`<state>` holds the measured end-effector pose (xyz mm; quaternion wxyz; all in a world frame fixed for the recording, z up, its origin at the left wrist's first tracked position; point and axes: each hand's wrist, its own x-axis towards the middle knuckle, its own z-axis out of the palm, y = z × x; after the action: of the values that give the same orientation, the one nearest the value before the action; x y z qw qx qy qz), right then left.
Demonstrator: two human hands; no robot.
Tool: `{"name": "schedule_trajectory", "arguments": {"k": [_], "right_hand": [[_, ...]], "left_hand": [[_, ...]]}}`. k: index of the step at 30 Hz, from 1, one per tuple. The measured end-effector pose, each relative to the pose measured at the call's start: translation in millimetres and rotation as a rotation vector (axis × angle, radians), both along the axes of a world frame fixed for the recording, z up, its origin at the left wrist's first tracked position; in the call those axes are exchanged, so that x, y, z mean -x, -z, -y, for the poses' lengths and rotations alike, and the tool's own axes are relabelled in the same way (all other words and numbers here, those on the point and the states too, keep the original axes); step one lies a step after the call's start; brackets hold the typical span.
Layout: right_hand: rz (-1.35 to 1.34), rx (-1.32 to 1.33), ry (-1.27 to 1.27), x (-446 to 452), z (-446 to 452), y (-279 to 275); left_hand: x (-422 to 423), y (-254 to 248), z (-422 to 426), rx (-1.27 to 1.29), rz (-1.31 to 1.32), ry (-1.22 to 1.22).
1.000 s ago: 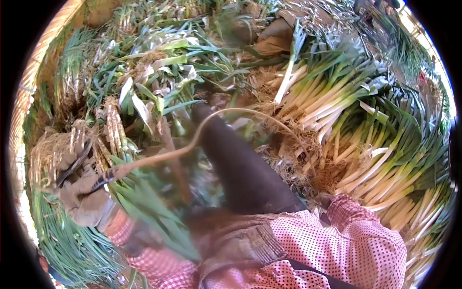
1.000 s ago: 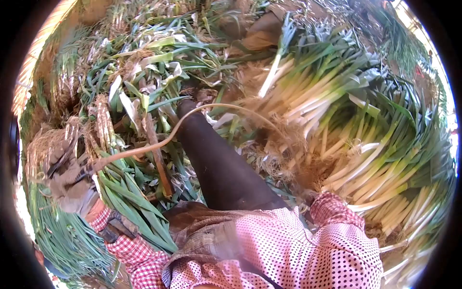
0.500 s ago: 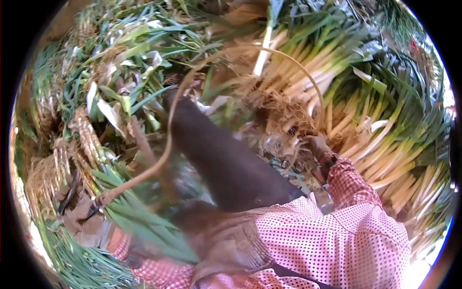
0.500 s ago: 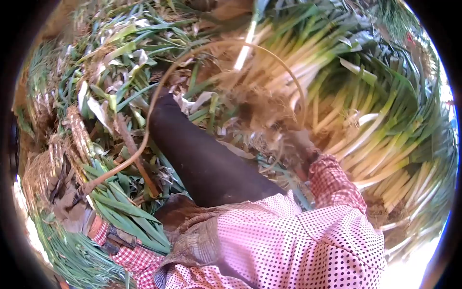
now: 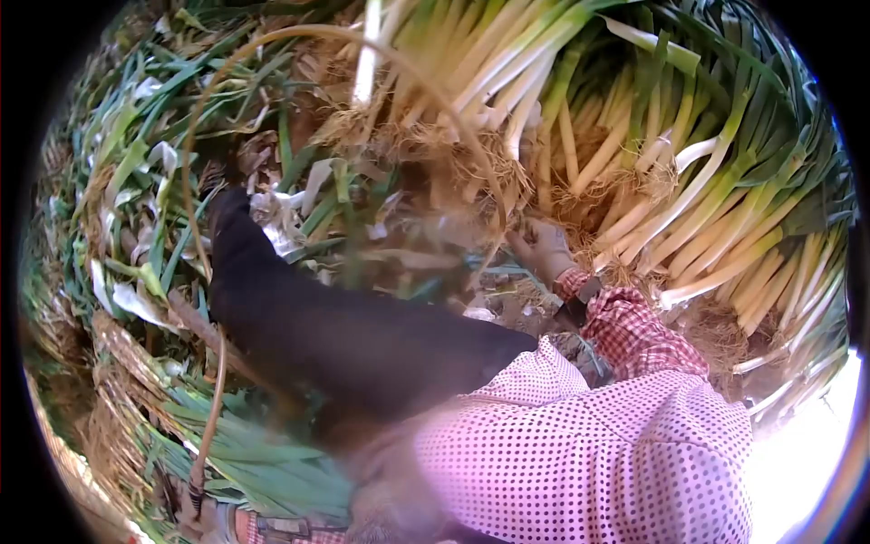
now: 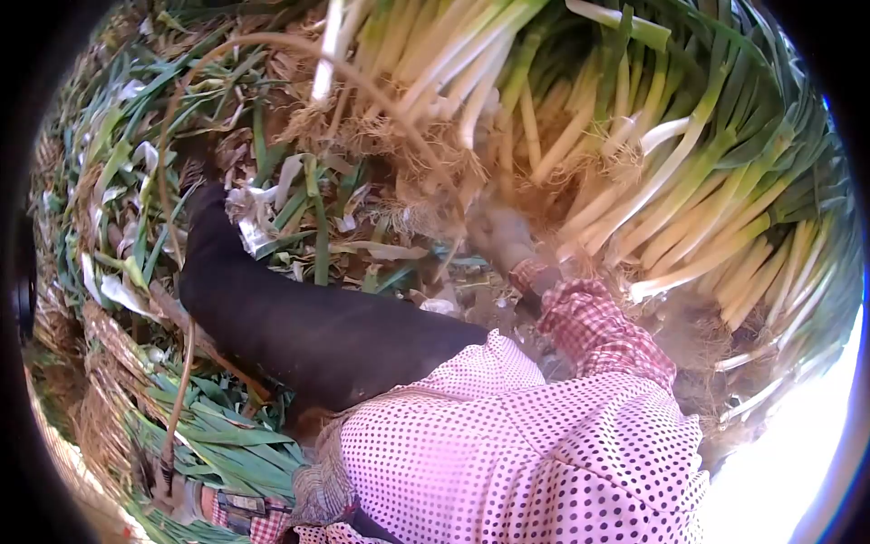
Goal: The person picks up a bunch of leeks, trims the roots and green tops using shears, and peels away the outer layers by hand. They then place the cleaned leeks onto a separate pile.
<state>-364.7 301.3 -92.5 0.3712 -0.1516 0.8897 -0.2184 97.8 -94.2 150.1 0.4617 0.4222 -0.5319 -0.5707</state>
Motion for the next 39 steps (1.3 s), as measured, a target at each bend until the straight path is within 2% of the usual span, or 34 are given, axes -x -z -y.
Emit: {"name": "schedule_trajectory", "arguments": {"k": [1,3,5,9,15,19,25,28,30,32,33,34,35,36,38,39], "right_hand": [[0.033,-0.040,-0.008,-4,-5,-2],[0.380,-0.135,0.122,-21,-27,40],[0.584,-0.069,0.176,-37,-25,57],[0.617,0.113,-0.089,-53,10,74],[0.597,0.080,-0.584,-75,66,106],[0.490,0.081,-0.623,-101,102,135],[0.439,-0.023,-0.373,-110,105,149],[0.513,-0.160,-0.470,-123,77,161],[0.632,-0.146,-0.563,-128,76,157],[0.846,0.071,-0.527,-114,84,142],[0.990,0.286,-0.423,-100,91,130],[1.089,0.570,-0.212,-84,99,112],[1.102,0.713,-0.072,-68,111,95],[1.064,0.195,-0.241,-46,122,119],[0.287,0.469,-0.172,-35,162,60],[0.210,0.526,-0.227,-28,188,38]], "left_hand": [[9,1,3,-0.008,0.010,0.004],[24,4,7,-0.017,0.027,0.013],[37,5,11,-0.019,0.044,0.020],[56,7,15,-0.031,0.082,0.030],[66,-1,16,-0.013,0.093,0.041],[65,-9,15,0.014,0.078,0.036],[65,-19,12,0.057,0.055,0.035],[66,-23,9,0.083,0.033,0.028],[67,-28,7,0.112,0.024,0.029],[73,-32,5,0.129,0.013,0.042],[75,-33,3,0.137,0.002,0.044],[77,-34,2,0.152,-0.008,0.051],[80,-35,0,0.164,-0.021,0.053],[82,-38,-2,0.178,-0.035,0.061],[90,-42,-5,0.207,-0.059,0.086],[97,-44,-7,0.216,-0.083,0.110]]}}
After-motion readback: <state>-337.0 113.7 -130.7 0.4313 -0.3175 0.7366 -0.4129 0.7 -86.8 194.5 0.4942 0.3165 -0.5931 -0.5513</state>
